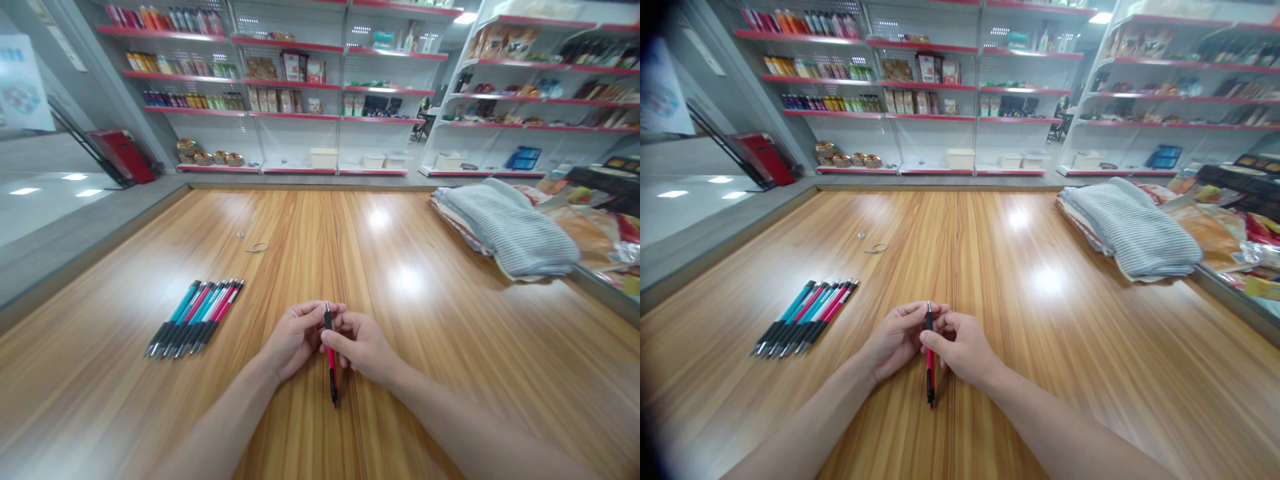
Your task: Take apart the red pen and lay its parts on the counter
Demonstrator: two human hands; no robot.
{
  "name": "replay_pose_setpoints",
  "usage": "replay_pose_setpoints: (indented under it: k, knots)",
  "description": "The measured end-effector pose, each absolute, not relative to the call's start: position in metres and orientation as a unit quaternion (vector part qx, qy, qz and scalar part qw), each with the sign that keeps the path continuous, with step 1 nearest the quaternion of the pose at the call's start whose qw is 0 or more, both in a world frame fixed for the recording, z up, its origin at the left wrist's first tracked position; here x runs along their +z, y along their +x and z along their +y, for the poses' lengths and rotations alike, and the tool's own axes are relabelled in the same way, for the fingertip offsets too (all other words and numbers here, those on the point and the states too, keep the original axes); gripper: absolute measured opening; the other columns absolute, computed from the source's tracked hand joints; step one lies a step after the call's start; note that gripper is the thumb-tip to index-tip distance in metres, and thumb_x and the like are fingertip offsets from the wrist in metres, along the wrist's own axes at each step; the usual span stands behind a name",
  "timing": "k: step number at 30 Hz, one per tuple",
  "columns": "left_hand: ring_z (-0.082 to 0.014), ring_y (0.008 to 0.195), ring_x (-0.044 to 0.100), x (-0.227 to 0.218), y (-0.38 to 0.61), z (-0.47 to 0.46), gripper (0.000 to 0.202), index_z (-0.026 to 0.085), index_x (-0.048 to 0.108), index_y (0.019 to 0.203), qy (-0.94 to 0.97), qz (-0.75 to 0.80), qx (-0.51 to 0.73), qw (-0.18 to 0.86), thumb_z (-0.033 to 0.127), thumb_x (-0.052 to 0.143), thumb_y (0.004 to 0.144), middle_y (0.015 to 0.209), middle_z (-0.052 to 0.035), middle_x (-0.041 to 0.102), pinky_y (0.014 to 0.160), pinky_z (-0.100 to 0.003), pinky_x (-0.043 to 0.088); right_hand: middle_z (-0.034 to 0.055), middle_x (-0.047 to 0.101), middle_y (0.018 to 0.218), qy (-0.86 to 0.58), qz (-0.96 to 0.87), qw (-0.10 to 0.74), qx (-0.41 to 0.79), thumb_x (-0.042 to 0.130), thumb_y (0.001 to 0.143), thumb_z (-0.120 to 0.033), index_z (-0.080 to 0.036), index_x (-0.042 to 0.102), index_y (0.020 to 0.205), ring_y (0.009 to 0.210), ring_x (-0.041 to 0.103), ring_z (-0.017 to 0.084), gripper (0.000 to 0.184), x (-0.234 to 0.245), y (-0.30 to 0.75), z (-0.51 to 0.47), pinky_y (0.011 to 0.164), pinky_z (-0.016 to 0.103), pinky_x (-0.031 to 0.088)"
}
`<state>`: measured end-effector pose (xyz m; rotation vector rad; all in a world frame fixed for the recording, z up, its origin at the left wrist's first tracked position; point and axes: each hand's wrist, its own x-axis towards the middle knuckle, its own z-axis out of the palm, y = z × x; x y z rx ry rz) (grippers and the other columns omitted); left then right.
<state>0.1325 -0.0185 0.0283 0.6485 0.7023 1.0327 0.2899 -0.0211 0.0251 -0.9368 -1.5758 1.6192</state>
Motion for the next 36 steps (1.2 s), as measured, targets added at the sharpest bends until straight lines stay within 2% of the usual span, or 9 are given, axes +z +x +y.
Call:
replay_pose_setpoints:
  k: [6, 12, 16, 18, 21, 23, 29, 32, 36]
  knots:
    - [-0.0088, 0.057, 0.057, 0.0275, 0.1328, -0.0179, 0.026, 0.008, 0.072, 0.091, 0.315, 0.338, 0.479, 0.747, 0.032, 0.071, 0.079, 0.104, -0.0168, 0.069, 0.041, -0.017, 0.037, 0.0015, 0.063, 0.066, -0.344, -0.635, 0.324, 0.611, 0.053, 0.090, -0.039, -0.013, 0.064, 0.081, 0.045, 0.050, 0.006, 0.029, 0.0294, 0.2905, -0.0225, 0.041, 0.015, 0.038]
    - [-0.0121, 0.061, 0.060, 0.0275, 0.1326, -0.0182, 0.029, 0.008, 0.072, 0.093, 0.309, 0.350, 0.471, 0.749, 0.034, 0.071, 0.078, 0.104, -0.0171, 0.069, 0.040, -0.018, 0.039, 0.0026, 0.064, 0.070, -0.354, -0.625, 0.332, 0.612, 0.060, 0.086, -0.042, -0.013, 0.061, 0.080, 0.047, 0.051, 0.006, 0.030, 0.0279, 0.2901, -0.0225, 0.041, 0.016, 0.039]
    - [-0.0047, 0.047, 0.049, 0.0268, 0.1319, -0.0178, 0.028, 0.008, 0.072, 0.093, 0.318, 0.345, 0.461, 0.753, 0.033, 0.069, 0.080, 0.101, -0.0153, 0.069, 0.037, -0.017, 0.035, 0.0047, 0.067, 0.075, -0.332, -0.626, 0.322, 0.628, 0.050, 0.091, -0.042, -0.012, 0.061, 0.083, 0.047, 0.052, 0.006, 0.032, 0.0271, 0.2903, -0.0223, 0.040, 0.016, 0.038]
    - [-0.0055, 0.049, 0.052, 0.0267, 0.1320, -0.0175, 0.024, 0.009, 0.072, 0.091, 0.317, 0.336, 0.465, 0.755, 0.031, 0.068, 0.081, 0.104, -0.0148, 0.069, 0.040, -0.018, 0.038, 0.0029, 0.064, 0.068, -0.347, -0.625, 0.320, 0.622, 0.052, 0.090, -0.041, -0.012, 0.061, 0.082, 0.045, 0.050, 0.006, 0.031, 0.0267, 0.2903, -0.0222, 0.039, 0.016, 0.037]
    - [-0.0145, 0.071, 0.064, 0.0274, 0.1327, -0.0177, 0.021, 0.010, 0.073, 0.087, 0.306, 0.325, 0.476, 0.758, 0.029, 0.069, 0.080, 0.109, -0.0152, 0.068, 0.055, -0.023, 0.049, -0.0020, 0.055, 0.054, -0.375, -0.626, 0.313, 0.607, 0.057, 0.088, -0.040, -0.012, 0.060, 0.077, 0.042, 0.048, 0.006, 0.030, 0.0255, 0.2901, -0.0221, 0.039, 0.015, 0.037]
    - [-0.0170, 0.076, 0.065, 0.0280, 0.1331, -0.0180, 0.020, 0.010, 0.073, 0.086, 0.300, 0.325, 0.478, 0.759, 0.028, 0.070, 0.079, 0.109, -0.0152, 0.068, 0.062, -0.025, 0.051, -0.0021, 0.055, 0.055, -0.376, -0.625, 0.316, 0.607, 0.057, 0.088, -0.042, -0.012, 0.060, 0.078, 0.042, 0.049, 0.006, 0.031, 0.0251, 0.2901, -0.0219, 0.039, 0.016, 0.037]
    - [-0.0130, 0.066, 0.062, 0.0270, 0.1338, -0.0183, 0.020, 0.008, 0.071, 0.086, 0.307, 0.326, 0.479, 0.755, 0.027, 0.068, 0.081, 0.111, -0.0164, 0.067, 0.048, -0.020, 0.044, 0.0012, 0.060, 0.063, -0.364, -0.619, 0.317, 0.619, 0.054, 0.090, -0.044, -0.011, 0.061, 0.081, 0.043, 0.049, 0.006, 0.035, 0.0275, 0.2901, -0.0217, 0.036, 0.016, 0.037]
    - [-0.0155, 0.072, 0.064, 0.0269, 0.1343, -0.0179, 0.019, 0.008, 0.070, 0.083, 0.298, 0.326, 0.485, 0.755, 0.026, 0.070, 0.079, 0.111, -0.0165, 0.066, 0.054, -0.023, 0.049, -0.0011, 0.057, 0.061, -0.372, -0.618, 0.325, 0.612, 0.060, 0.087, -0.042, -0.012, 0.059, 0.079, 0.044, 0.050, 0.006, 0.031, 0.0279, 0.2898, -0.0223, 0.037, 0.015, 0.038]
    - [-0.0167, 0.075, 0.065, 0.0276, 0.1348, -0.0175, 0.018, 0.008, 0.070, 0.085, 0.291, 0.330, 0.489, 0.753, 0.025, 0.068, 0.081, 0.108, -0.0160, 0.067, 0.063, -0.027, 0.053, -0.0019, 0.055, 0.060, -0.373, -0.620, 0.326, 0.608, 0.059, 0.088, -0.041, -0.013, 0.058, 0.079, 0.044, 0.051, 0.006, 0.029, 0.0245, 0.2899, -0.0223, 0.037, 0.015, 0.038]
